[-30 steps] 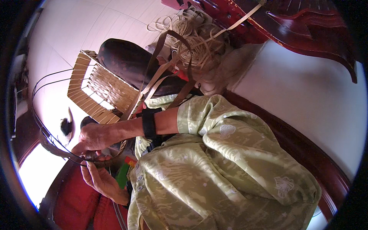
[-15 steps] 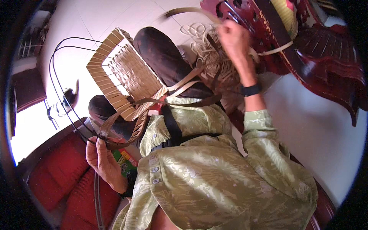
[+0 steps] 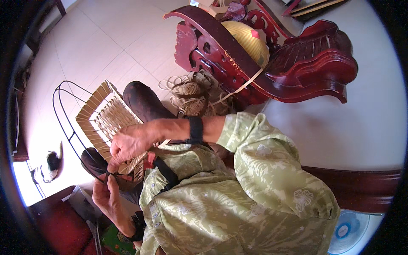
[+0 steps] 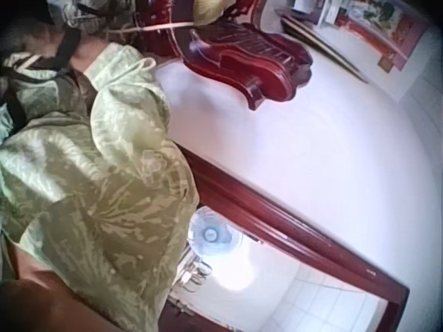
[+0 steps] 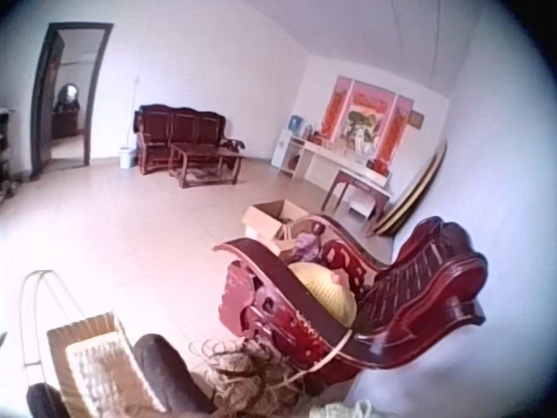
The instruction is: The person is weaving a basket by hand, interlacing long flexible strips through a dark wire frame held between their legs.
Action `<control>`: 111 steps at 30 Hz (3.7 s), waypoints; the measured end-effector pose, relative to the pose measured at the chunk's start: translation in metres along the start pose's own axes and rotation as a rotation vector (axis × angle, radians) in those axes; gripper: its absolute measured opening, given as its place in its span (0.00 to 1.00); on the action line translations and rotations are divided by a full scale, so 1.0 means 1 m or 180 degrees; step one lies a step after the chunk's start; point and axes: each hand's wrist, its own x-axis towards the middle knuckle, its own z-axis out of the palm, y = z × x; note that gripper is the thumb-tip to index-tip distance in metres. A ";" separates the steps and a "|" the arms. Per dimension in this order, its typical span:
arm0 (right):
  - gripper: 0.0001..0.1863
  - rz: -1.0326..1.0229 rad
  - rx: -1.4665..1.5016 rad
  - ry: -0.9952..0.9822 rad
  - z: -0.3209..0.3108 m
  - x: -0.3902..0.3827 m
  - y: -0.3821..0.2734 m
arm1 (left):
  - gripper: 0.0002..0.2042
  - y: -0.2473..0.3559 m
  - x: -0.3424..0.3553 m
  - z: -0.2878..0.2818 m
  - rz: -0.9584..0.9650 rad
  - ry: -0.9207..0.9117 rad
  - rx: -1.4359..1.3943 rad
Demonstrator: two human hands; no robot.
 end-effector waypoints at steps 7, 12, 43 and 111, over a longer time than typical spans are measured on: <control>0.12 0.0198 0.0598 -0.0373 -0.019 0.022 -0.004 | 0.02 0.009 0.002 -0.008 -0.0269 -0.0130 -0.0146; 0.08 -0.0256 -0.1452 0.0567 -0.024 0.003 -0.039 | 0.03 0.006 0.003 -0.009 -0.0219 -0.0286 -0.0724; 0.04 -0.0679 -0.1472 0.1639 0.068 -0.024 -0.087 | 0.14 -0.026 -0.001 -0.012 0.2250 0.0570 0.0738; 0.07 -0.0450 0.1494 0.2717 0.101 0.036 -0.024 | 0.15 -0.073 0.104 -0.046 0.0176 -0.2284 -0.2610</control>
